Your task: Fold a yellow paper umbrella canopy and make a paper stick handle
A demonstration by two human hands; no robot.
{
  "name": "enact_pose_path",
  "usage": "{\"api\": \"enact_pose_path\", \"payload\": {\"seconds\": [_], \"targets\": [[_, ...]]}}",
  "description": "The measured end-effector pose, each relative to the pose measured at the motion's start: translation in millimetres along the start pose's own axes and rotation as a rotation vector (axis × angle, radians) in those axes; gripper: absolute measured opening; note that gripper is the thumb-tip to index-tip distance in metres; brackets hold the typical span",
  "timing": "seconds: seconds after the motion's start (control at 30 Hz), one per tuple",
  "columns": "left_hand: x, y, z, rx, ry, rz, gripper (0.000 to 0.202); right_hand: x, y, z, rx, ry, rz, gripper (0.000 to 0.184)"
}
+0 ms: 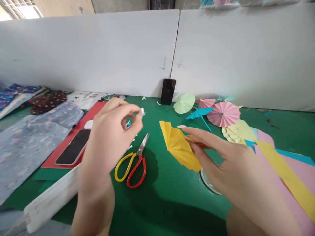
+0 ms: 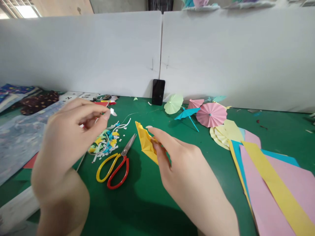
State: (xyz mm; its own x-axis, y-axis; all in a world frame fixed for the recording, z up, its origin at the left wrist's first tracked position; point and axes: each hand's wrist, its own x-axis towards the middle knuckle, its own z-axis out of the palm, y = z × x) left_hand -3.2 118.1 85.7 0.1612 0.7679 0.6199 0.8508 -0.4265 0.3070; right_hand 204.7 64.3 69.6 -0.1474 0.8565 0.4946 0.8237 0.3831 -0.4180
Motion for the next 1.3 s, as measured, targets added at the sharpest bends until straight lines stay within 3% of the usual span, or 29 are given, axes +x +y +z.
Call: {"api": "enact_pose_path", "payload": {"seconds": [0.1,0.2,0.27,0.37,0.47,0.63,0.7,0.9,1.03,1.2,1.3], "targets": [[8,-23,0.5,0.169,-0.200,-0.160,0.023,1,0,1,0.050,-0.006,0.013,0.033],[12,-34,-0.9,0.193,-0.226,-0.230,0.019,0,1,3,0.067,-0.031,0.032,0.033],[11,-30,-0.8,0.086,-0.192,-0.141,0.008,-1,3,5,0.087,-0.039,0.032,0.033],[5,-14,3.5,-0.094,-0.168,0.001,0.014,-2,3,7,0.101,-0.036,0.028,0.034],[-1,2,9.2,-0.168,-0.157,0.037,0.012,-1,1,8,0.104,-0.035,0.027,0.034],[-4,8,9.0,-0.299,-0.514,0.196,0.025,0,-5,6,0.112,-0.073,0.015,0.038],[-3,6,7.3,-0.307,-0.574,0.218,0.023,0,-6,6,0.127,-0.076,0.009,0.038],[0,3,4.2,-0.314,-0.585,0.322,0.021,-4,-5,4,0.206,-0.062,0.011,0.036],[0,2,-0.7,-0.306,-0.502,0.315,0.017,-4,-4,2,0.246,-0.139,0.008,0.035],[-2,2,-3.4,-0.281,-0.434,0.323,0.014,-2,-5,1,0.218,-0.163,0.005,0.020],[-5,9,-1.7,-0.227,-0.246,0.276,0.009,-3,-6,1,0.236,-0.151,0.004,0.018]]}}
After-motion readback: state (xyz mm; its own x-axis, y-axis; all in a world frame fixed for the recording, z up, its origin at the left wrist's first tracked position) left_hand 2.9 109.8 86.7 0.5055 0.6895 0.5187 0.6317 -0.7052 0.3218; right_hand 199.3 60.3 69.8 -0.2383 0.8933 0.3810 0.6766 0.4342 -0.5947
